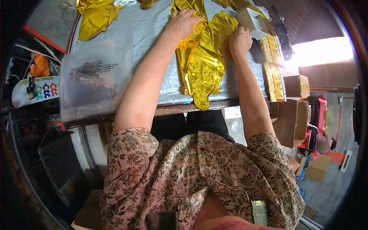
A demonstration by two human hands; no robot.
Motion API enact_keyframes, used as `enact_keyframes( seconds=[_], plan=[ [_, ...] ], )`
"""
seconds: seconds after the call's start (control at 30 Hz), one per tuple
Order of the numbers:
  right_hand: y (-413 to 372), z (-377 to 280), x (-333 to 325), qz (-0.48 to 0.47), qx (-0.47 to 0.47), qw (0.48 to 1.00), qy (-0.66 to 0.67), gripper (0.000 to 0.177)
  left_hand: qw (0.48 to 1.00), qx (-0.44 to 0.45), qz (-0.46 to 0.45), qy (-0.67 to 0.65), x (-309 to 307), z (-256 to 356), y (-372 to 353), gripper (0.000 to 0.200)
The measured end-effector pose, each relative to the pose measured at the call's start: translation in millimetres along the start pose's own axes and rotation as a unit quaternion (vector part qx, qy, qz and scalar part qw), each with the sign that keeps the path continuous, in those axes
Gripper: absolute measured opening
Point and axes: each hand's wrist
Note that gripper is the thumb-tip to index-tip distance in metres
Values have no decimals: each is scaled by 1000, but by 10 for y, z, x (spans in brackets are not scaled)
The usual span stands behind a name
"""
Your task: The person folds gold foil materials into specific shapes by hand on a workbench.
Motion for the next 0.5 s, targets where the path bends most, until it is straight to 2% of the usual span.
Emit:
enact_keyframes(
  seconds=[0.07,0.33,0.4,0.5],
  plan=[
    [-1,11,-4,18,-10,1000,11,19,1000,-1,1,-9,17,-16,1,34],
    [45,38,44,48,-40,998,30,21,1000,-9,-12,-16,-27,20,8,35],
    [43,19,21,-16,-1,999,29,41,999,-22,-28,-24,-31,2,19,35],
    [3,2,-3,-16,17,998,51,41,1000,14,11,-7,78,-53,-1,34]
  ],
)
Point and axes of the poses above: each hand's wrist, its own y-axis towards the middle knuckle, its own x-axis out of the palm, z = x × y, and after that the axes turned 6 degrees about -y, right-handed
